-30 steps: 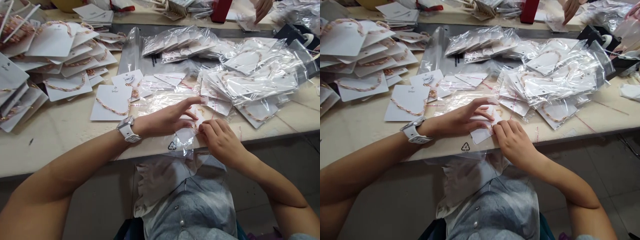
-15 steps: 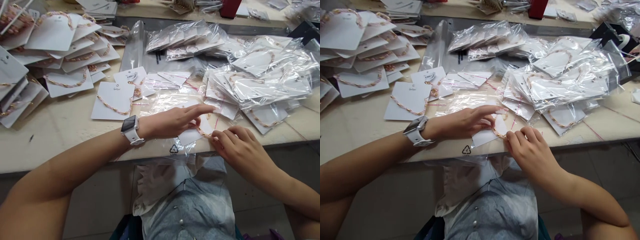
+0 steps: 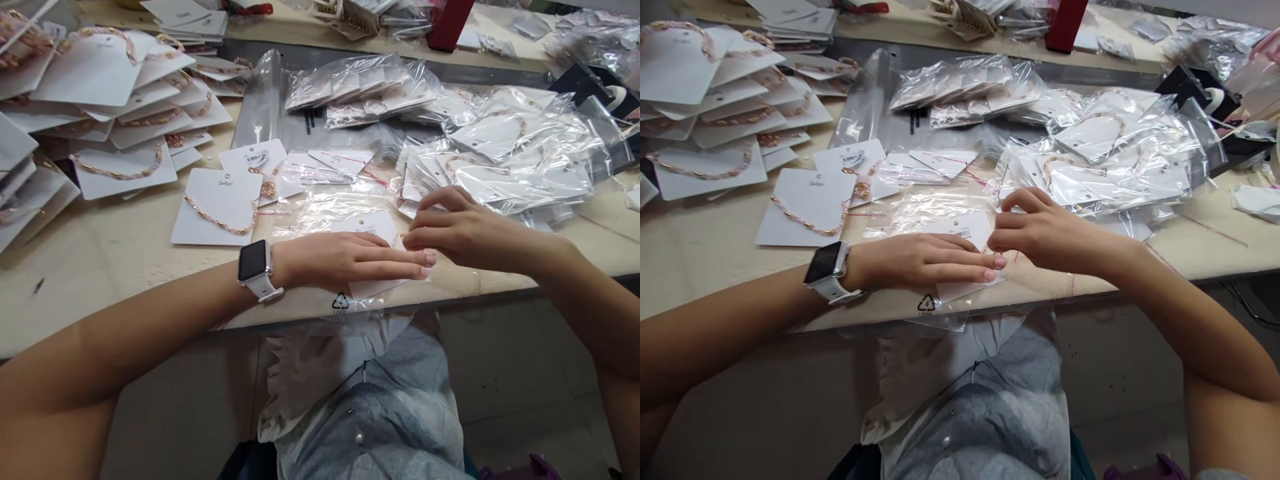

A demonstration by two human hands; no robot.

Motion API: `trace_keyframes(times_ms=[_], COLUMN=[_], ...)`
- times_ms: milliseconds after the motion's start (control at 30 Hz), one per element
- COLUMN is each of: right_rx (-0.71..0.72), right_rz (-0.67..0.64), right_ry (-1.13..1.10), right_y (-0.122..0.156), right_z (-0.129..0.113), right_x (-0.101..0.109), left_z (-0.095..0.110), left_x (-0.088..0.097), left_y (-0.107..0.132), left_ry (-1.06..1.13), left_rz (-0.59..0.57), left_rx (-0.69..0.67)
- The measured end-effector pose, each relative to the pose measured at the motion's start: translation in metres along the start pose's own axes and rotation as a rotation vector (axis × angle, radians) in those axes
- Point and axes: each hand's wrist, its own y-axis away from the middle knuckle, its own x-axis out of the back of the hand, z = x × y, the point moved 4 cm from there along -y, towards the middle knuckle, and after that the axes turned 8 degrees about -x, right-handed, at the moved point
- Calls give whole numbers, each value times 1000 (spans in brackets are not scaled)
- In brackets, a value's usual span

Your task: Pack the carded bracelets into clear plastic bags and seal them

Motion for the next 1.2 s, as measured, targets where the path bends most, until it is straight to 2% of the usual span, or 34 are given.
trace_keyframes(times_ms=[100, 200, 300, 400, 500, 600, 767, 833, 1000, 1200], right_rx=[49, 112, 76, 9, -24, -105, -289, -360, -427, -474], right_rz=[-109, -138, -131, -123, -75, 69, 310, 322, 175, 275], right_ry=[-198, -277, -344, -391, -350, -254, -185, -176, -95, -13], right_y=[-22, -38, -46, -48, -45, -41, -22, -9, 14, 11], right_z=[2, -2, -4, -6, -9, -7, 2, 5, -6, -13], right_x=[2, 0, -6, -14, -26, -36, -30, -23, -27, -37], left_z=[2, 4, 7, 8, 7, 4, 5, 4, 2, 4], left_x=[2, -1, -4, -6, -8, -8, -3, -3, -3, -2], left_y=[0, 0, 1, 2, 0, -2, -6, -7, -5, -3], left_ry=[6, -93, -206, -206, -162, -112, -114, -99, -44, -121], left_rz=[-10, -34, -50, -55, -111, -171, -198, -215, -253, -238], left_rx=[-52, -116, -166, -151, -100, -36, -53, -35, 7, -46])
